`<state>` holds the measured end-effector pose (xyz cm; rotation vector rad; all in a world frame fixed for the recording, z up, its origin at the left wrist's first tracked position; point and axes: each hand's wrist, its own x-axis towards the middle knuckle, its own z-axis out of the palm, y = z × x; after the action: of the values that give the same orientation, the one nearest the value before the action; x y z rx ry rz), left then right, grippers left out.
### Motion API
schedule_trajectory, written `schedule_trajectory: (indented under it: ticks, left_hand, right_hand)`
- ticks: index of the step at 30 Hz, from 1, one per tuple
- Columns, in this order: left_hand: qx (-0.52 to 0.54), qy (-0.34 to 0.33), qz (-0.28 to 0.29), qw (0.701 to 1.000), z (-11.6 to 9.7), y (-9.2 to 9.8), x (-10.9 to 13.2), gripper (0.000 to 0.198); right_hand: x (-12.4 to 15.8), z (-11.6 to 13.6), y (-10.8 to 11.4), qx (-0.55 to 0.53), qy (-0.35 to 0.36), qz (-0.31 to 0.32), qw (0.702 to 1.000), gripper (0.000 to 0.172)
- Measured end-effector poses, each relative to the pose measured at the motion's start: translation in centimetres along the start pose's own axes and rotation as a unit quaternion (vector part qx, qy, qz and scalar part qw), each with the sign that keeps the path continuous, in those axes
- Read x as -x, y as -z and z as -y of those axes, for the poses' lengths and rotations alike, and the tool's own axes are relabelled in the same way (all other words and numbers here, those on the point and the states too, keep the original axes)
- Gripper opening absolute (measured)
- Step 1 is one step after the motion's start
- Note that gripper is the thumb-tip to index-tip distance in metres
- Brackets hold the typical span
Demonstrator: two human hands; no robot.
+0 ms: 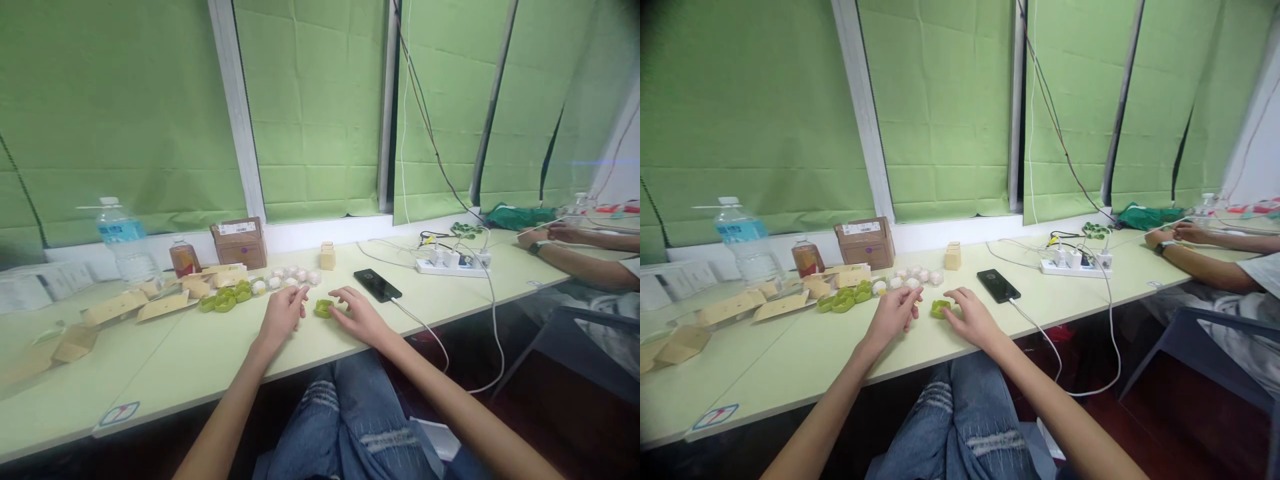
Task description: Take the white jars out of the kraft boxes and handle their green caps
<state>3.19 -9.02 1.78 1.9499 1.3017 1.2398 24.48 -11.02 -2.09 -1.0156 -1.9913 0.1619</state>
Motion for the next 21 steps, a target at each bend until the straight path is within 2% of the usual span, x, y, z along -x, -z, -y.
schedule_trajectory:
  ticks: [3,4,8,10,13,17,21]
  left_hand:
    - [-0.066,-0.063,-0.031,0.995,0.3,0.2,-0.2,0.04]
    - [-0.06,-0.075,-0.023,0.995,0.4,0.2,-0.2,0.037]
    - [0.007,-0.062,0.038,0.997,0.1,0.1,-0.3,0.025]
    - [0.023,-0.058,0.065,0.996,-0.2,-0.1,-0.1,0.025]
    - [-0.002,-0.11,0.112,0.988,-0.9,-0.2,0.4,0.017]
    - [-0.079,-0.19,0.19,0.96,-1.8,0.0,1.2,0.022]
    - [-0.137,-0.227,0.217,0.94,-2.5,-0.1,1.7,0.026]
  right_hand:
    - [-1.0,0.0,-1.6,0.018,-0.067,0.01,0.998,0.07]
    - [-1.3,0.0,-2.1,0.019,-0.076,0.024,0.997,0.073]
    - [-2.0,-0.2,-3.1,-0.02,-0.061,0.053,0.997,0.054]
    - [-1.5,0.0,-2.7,-0.06,-0.036,0.054,0.996,0.06]
    - [0.0,0.4,-1.6,-0.119,-0.014,0.069,0.99,0.074]
    - [1.4,0.7,-0.4,-0.138,-0.006,0.079,0.987,0.076]
    - [1.7,0.4,-0.4,-0.121,0.031,0.076,0.989,0.076]
